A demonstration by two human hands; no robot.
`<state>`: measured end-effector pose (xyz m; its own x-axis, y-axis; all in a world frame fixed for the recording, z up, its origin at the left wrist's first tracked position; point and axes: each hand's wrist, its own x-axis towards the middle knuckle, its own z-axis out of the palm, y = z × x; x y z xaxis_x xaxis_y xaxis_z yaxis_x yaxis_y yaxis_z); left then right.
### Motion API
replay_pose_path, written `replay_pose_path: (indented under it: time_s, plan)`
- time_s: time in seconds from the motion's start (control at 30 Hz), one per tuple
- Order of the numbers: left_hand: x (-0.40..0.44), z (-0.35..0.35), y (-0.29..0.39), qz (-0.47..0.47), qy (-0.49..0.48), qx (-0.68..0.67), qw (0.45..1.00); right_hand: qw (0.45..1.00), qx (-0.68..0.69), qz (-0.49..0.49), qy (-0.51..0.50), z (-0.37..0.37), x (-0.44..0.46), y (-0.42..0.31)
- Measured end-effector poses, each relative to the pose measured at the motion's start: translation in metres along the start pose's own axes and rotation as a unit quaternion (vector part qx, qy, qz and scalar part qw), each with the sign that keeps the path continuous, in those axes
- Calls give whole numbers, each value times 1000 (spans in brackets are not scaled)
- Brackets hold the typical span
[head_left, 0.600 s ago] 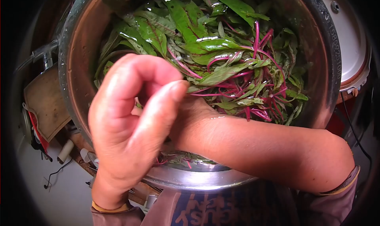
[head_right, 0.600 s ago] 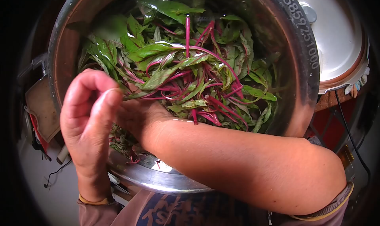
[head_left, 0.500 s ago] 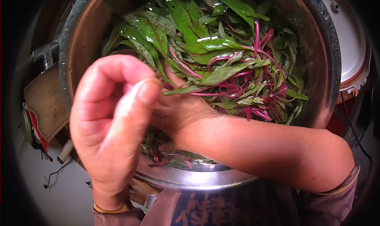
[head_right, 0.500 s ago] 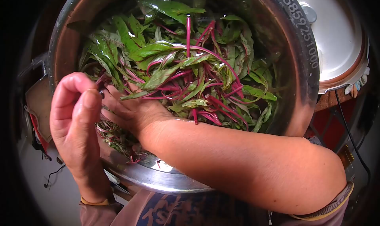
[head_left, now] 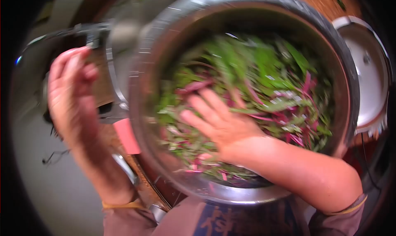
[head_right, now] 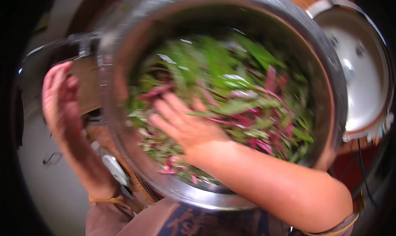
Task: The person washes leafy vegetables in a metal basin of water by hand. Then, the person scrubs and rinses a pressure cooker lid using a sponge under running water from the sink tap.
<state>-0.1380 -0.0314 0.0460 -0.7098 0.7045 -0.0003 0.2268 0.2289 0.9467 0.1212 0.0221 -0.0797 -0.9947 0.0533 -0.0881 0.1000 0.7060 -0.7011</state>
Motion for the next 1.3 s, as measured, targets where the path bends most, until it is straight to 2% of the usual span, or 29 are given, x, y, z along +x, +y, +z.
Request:
replay_pose_path:
  time_s: [0.07,0.17,0.27,0.33,0.37,0.43,0.5,0.53,0.67,0.77,0.97,1.1,1.3]
  plan:
    - [12,-13,-17,21,34,58,998,1000,-22,-6,-7,-2,11,2]
    - [8,-17,-14,-21,49,8,999,999,-44,6,-14,-4,9,2]
    - [-24,26,3,-17,-38,32,999,995,-97,11,-19,0,9,1]
    - [-46,49,6,-70,-114,-81,988,997,-76,19,-26,-5,9,-2]
    - [-54,58,5,-86,-159,-81,980,997,-64,23,-28,-6,10,-2]
    - [-66,74,7,-192,-200,-147,949,999,-37,23,-21,-5,12,-1]
    - [-71,86,7,-243,-228,-162,929,999,-8,26,-34,-5,13,1]
    - [-72,91,4,-250,-243,-151,925,997,-19,24,64,-3,15,3]
    - [-70,104,3,-310,-257,-151,903,999,-23,35,-8,-16,15,1]
    - [-69,108,-1,-332,-256,-157,894,976,90,99,-171,-28,23,1]
    - [-66,113,-8,-396,-259,-202,858,985,1,73,-159,-27,20,-1]
    - [-66,117,-8,-416,-264,-219,842,962,105,148,-204,-21,26,-2]
    - [-66,124,-13,-420,-278,-248,827,965,91,138,-203,-21,24,-3]
